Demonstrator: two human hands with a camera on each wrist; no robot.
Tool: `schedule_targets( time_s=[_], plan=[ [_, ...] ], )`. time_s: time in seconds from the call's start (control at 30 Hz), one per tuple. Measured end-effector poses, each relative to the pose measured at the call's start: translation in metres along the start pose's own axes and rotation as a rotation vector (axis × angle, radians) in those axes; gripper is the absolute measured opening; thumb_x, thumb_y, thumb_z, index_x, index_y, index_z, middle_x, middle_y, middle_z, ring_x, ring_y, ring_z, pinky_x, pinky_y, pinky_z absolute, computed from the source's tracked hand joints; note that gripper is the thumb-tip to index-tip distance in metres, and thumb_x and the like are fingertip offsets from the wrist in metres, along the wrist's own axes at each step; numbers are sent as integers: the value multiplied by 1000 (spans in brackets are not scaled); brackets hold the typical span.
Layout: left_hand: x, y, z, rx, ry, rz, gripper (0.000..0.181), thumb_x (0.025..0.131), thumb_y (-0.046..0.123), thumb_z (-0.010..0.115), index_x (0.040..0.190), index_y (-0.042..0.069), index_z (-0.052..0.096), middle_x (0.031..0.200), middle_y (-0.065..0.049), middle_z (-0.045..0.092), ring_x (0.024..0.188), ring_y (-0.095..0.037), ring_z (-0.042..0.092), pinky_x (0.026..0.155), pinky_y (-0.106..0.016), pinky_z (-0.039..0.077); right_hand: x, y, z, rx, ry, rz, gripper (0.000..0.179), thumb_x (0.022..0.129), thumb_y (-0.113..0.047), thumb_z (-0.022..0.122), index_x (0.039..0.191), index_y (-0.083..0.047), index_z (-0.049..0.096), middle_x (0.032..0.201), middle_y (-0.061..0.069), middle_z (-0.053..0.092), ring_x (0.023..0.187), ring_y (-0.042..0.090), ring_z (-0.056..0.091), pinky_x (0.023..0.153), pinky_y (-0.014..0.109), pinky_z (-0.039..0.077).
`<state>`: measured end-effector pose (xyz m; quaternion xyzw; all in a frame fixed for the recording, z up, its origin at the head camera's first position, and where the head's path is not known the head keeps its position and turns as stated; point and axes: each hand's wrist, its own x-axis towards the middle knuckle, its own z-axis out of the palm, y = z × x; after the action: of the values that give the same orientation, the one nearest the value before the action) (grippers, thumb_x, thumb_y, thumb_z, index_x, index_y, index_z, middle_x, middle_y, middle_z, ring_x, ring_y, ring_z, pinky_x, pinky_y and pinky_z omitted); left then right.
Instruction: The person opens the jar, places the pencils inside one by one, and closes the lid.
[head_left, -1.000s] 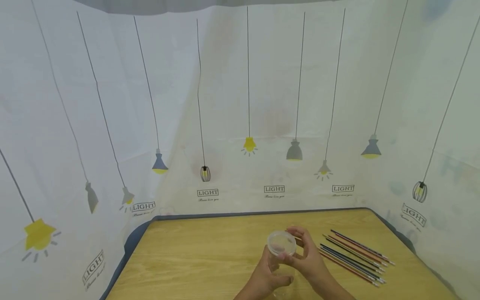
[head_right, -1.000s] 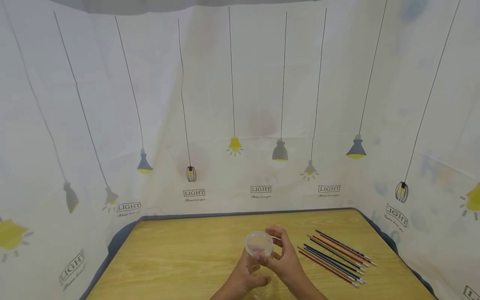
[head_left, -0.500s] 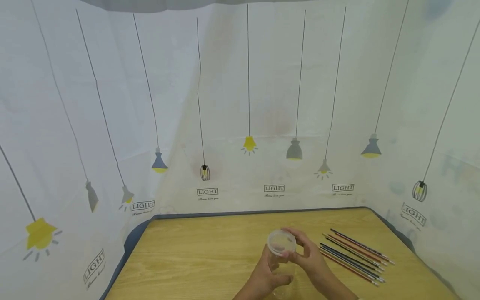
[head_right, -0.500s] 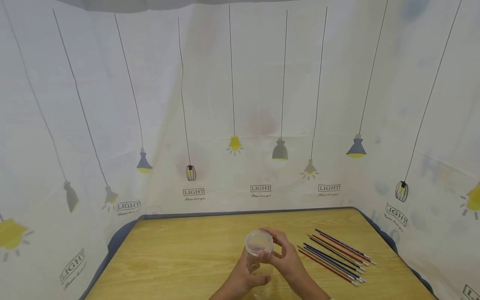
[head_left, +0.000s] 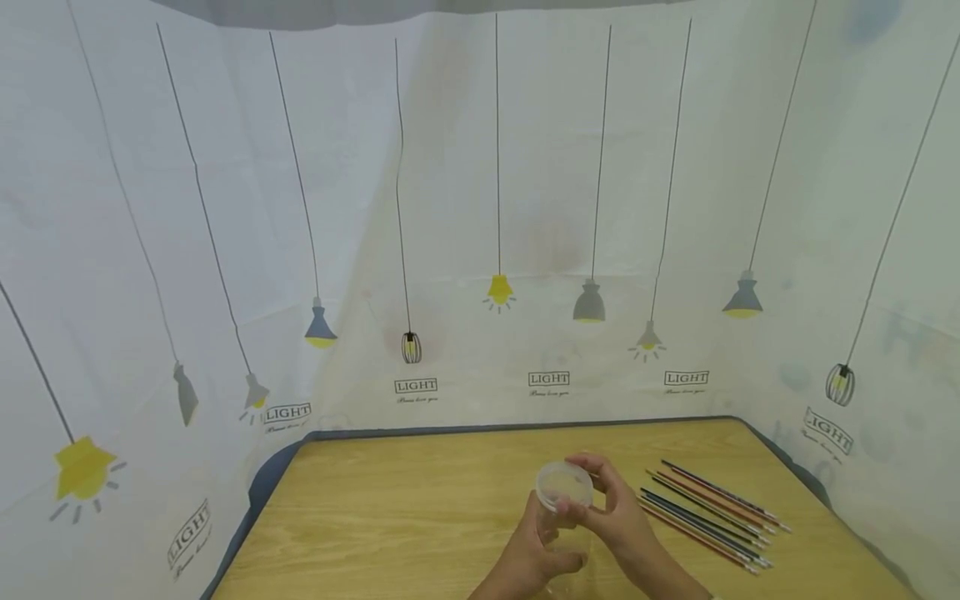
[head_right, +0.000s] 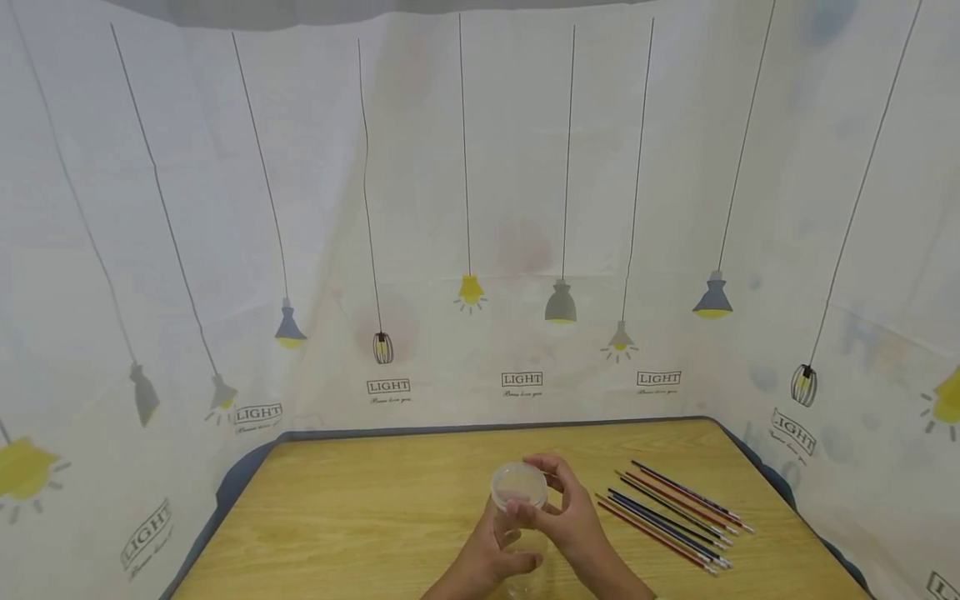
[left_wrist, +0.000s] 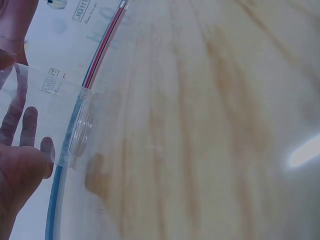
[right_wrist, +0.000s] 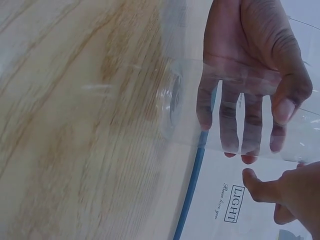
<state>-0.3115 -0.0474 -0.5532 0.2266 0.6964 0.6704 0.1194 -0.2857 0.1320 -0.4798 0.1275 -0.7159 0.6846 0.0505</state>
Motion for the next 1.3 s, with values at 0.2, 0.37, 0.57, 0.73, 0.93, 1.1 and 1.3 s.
schedule_targets(
  time_s=[0.2, 0.37, 0.57, 0.73, 0.93, 1.1, 1.3],
  plan=[
    [2, -2, -1, 39, 9, 24, 103, 88, 15, 87, 170, 33, 27, 167, -9, 50, 151, -37, 50, 124, -78, 36, -1, 2, -5, -22, -31, -17, 58, 102, -19, 78, 157, -13, 59, 160, 18, 52, 138, 26, 46, 111, 53, 50],
    [0, -4, -1, 7, 3, 7, 102, 89, 11, 87, 169, 31, 28, 170, -18, 45, 151, -55, 46, 114, -77, 48, -4, 2, -4, -15, -54, -29, 69, 103, -23, 78, 166, -19, 49, 166, 20, 49, 143, 30, 45, 113, 62, 52],
    [1, -6, -1, -36, -1, -26, 103, 90, 9, 85, 171, 32, 26, 173, -20, 42, 152, -65, 40, 110, -77, 52, -2, 0, 2, 2, 4, -27, 73, 95, -15, 88, 157, -17, 49, 162, 22, 49, 139, 32, 48, 107, 51, 60],
    [0, -4, -1, -75, -1, -42, 103, 90, 9, 86, 171, 34, 26, 168, -18, 49, 152, -67, 39, 107, -69, 58, 1, 0, 4, 0, 38, -2, 64, 92, -10, 89, 147, -10, 56, 151, 16, 55, 132, 24, 49, 106, 46, 57],
    [-2, 1, -1, -44, 6, -50, 103, 91, 9, 86, 171, 32, 26, 175, -24, 36, 150, -71, 37, 108, -77, 54, 2, 1, -1, -1, 2, 21, 64, 96, -13, 86, 152, -9, 56, 158, 17, 51, 135, 25, 49, 106, 44, 58],
    [0, 1, -2, -11, -12, -39, 101, 92, 11, 84, 171, 31, 25, 170, -18, 46, 150, -59, 43, 115, -87, 38, 1, 1, -4, -46, -11, 19, 62, 99, -19, 83, 156, -14, 59, 162, 16, 51, 137, 27, 48, 104, 45, 55],
    [-1, 0, -1, -32, 2, -51, 103, 91, 8, 85, 171, 31, 25, 173, -25, 40, 149, -68, 41, 112, -85, 43, -1, 2, -2, -24, -13, 5, 76, 95, -17, 87, 161, -18, 49, 165, 19, 47, 143, 33, 45, 112, 57, 58]
  ],
)
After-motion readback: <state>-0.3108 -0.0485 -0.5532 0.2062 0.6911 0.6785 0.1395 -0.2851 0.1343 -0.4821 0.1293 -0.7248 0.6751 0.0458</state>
